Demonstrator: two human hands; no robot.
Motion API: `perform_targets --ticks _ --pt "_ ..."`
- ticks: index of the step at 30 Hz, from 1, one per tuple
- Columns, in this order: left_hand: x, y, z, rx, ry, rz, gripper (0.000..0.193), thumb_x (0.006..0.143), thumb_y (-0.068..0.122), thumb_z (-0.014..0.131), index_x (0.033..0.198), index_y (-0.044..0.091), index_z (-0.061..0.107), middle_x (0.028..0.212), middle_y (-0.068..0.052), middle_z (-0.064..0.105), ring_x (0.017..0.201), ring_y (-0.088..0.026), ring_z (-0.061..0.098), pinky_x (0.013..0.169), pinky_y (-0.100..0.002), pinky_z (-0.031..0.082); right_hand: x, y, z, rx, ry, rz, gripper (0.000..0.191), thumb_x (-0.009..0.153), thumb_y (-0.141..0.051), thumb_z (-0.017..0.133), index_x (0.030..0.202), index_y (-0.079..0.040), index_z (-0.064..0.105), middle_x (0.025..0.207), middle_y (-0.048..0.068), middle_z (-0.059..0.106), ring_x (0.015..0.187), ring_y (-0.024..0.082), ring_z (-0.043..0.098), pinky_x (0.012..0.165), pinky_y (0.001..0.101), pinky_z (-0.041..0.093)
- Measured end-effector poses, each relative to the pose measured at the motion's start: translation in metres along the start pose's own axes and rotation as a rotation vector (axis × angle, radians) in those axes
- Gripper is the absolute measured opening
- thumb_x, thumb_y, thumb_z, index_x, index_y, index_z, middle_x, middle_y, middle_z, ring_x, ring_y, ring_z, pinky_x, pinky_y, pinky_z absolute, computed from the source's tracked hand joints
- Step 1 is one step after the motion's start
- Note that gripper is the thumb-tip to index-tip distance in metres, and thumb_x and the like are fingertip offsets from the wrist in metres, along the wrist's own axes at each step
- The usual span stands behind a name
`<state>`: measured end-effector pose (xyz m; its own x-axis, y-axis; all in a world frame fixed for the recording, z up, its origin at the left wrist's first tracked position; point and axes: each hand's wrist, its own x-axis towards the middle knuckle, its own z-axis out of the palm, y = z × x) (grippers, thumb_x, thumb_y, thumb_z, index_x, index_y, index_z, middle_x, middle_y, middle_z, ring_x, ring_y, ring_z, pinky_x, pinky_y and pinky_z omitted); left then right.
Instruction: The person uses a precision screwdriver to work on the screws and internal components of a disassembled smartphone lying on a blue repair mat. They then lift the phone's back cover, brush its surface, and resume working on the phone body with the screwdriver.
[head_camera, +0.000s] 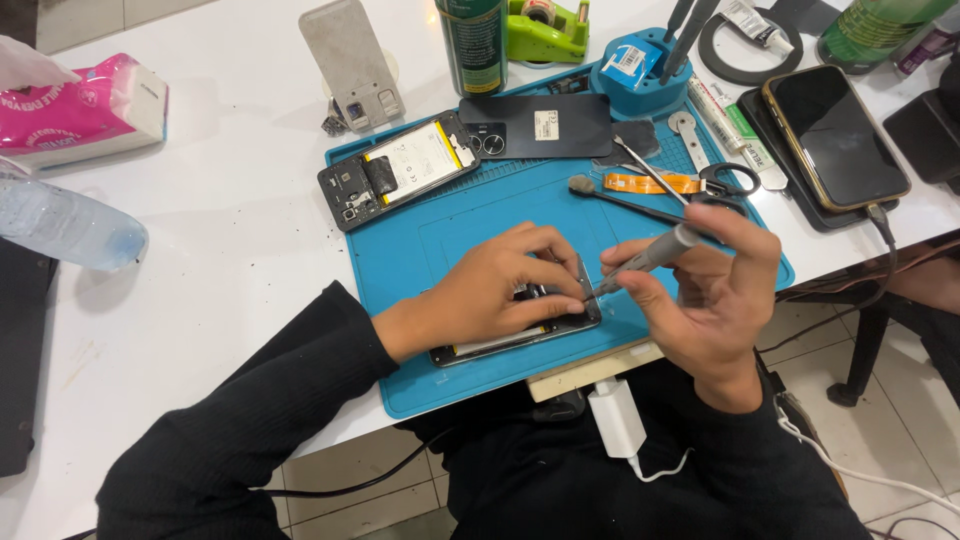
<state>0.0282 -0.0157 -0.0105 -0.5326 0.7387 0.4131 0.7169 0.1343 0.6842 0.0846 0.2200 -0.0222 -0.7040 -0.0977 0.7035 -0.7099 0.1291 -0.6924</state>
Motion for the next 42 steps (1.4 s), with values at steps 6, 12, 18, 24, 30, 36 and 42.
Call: perform_targets --ticks 6,12,18,24,30,36,42 --pt "0.001 0.005 0.002 0.093 -0.063 -0.011 0.022 0.09 0.034 0.077 0.107 0.02 0.08 0.111 0.0 0.063 0.096 -0.019 0.059 0.083 -0.034 0.052 -0.006 0.008 -0.004 -0.112 -0.102 -0.106 0.062 0.097 0.008 0.072 0.144 -0.01 0.036 0.099 0.014 0.068 0.087 0.024 0.077 0.091 0.0433 0.063" --pt "0.001 0.003 0.003 0.134 -0.054 0.019 0.024 0.091 0.036 0.077 0.109 0.02 0.08 0.113 -0.001 0.063 0.097 -0.019 0.058 0.085 -0.034 0.052 -0.003 0.007 -0.007 -0.114 -0.19 -0.132 0.063 0.092 0.006 0.073 0.142 -0.015 0.041 0.094 0.014 0.072 0.095 0.03 0.079 0.081 0.0394 0.069" --pt "0.001 0.0 0.005 0.136 -0.059 -0.003 0.023 0.091 0.036 0.077 0.108 0.02 0.08 0.113 -0.001 0.063 0.097 -0.018 0.058 0.084 -0.034 0.052 0.0 0.005 -0.007 -0.15 -0.222 -0.173 0.065 0.092 0.006 0.073 0.143 -0.016 0.039 0.097 0.018 0.072 0.095 0.032 0.078 0.078 0.0377 0.064" --pt "0.001 0.0 0.004 0.106 -0.069 -0.027 0.026 0.09 0.038 0.077 0.109 0.02 0.08 0.113 -0.001 0.064 0.097 -0.018 0.058 0.084 -0.033 0.052 0.0 0.006 -0.008 -0.124 -0.229 -0.159 0.064 0.093 0.006 0.071 0.143 -0.017 0.039 0.101 0.02 0.072 0.097 0.032 0.079 0.079 0.0376 0.064" --pt "0.002 0.001 0.004 0.11 -0.071 -0.019 0.026 0.09 0.039 0.077 0.107 0.02 0.081 0.112 -0.001 0.063 0.097 -0.019 0.058 0.084 -0.033 0.052 -0.001 0.006 -0.009 -0.133 -0.252 -0.163 0.064 0.093 0.006 0.071 0.144 -0.017 0.039 0.103 0.021 0.072 0.096 0.031 0.078 0.078 0.037 0.063" --pt "0.003 0.001 0.004 0.12 -0.092 -0.049 0.027 0.089 0.039 0.077 0.108 0.021 0.081 0.111 -0.001 0.063 0.098 -0.019 0.057 0.084 -0.034 0.051 -0.001 0.006 -0.01 -0.122 -0.282 -0.153 0.059 0.096 0.006 0.068 0.144 -0.016 0.039 0.108 0.022 0.073 0.095 0.029 0.079 0.079 0.0351 0.064" --pt "0.004 -0.001 0.003 0.081 -0.042 0.008 0.029 0.091 0.035 0.077 0.112 0.014 0.078 0.111 -0.004 0.067 0.104 -0.023 0.06 0.087 -0.035 0.051 -0.005 0.007 -0.012 -0.185 -0.228 -0.179 0.052 0.094 -0.001 0.076 0.137 -0.011 0.048 0.104 0.014 0.074 0.095 0.026 0.078 0.076 0.0313 0.064"
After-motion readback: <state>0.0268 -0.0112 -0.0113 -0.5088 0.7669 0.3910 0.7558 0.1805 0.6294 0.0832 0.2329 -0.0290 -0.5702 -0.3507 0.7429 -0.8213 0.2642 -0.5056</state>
